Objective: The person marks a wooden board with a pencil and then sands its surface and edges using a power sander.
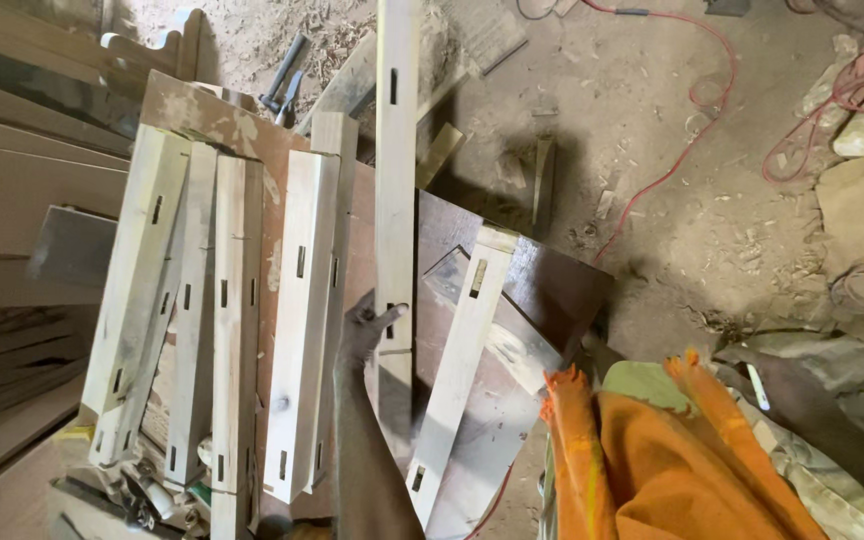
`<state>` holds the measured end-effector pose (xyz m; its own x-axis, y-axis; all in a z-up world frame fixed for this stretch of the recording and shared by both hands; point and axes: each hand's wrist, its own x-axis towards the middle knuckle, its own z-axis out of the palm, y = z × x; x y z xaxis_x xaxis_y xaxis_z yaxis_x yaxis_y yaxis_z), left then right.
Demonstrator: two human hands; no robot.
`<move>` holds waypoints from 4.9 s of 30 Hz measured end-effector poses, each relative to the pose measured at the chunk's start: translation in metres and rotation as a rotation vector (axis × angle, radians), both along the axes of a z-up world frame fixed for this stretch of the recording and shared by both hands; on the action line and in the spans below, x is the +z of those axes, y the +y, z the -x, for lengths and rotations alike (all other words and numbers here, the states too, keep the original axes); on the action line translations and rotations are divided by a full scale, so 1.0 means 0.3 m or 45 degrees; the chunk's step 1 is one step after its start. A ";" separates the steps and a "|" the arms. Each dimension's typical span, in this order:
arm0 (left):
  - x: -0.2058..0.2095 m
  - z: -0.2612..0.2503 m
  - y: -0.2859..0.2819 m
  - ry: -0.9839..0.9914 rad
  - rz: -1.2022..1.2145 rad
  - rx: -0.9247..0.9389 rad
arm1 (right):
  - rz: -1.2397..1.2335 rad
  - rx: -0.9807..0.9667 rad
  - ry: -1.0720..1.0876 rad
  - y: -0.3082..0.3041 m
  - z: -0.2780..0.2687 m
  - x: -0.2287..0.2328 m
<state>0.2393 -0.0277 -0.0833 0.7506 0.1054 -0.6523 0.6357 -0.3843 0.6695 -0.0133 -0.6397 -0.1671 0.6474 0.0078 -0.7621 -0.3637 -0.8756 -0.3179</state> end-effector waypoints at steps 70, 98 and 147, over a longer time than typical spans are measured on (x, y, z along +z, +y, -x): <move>-0.022 0.087 -0.179 -0.570 -1.151 -0.088 | -0.362 -0.228 0.216 0.266 -0.292 -0.226; 0.049 0.910 0.011 -0.307 -1.331 0.639 | -1.005 0.136 -0.641 0.639 -0.846 0.375; 0.040 0.939 0.027 -0.093 -1.153 0.673 | -1.072 1.063 -0.193 1.920 -0.731 0.259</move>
<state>-0.0425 -0.0194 -0.0714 0.5013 0.8567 -0.1215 0.8382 -0.4459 0.3140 0.2059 -0.0638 -0.0894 0.2880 0.9290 -0.2324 0.3093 -0.3199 -0.8955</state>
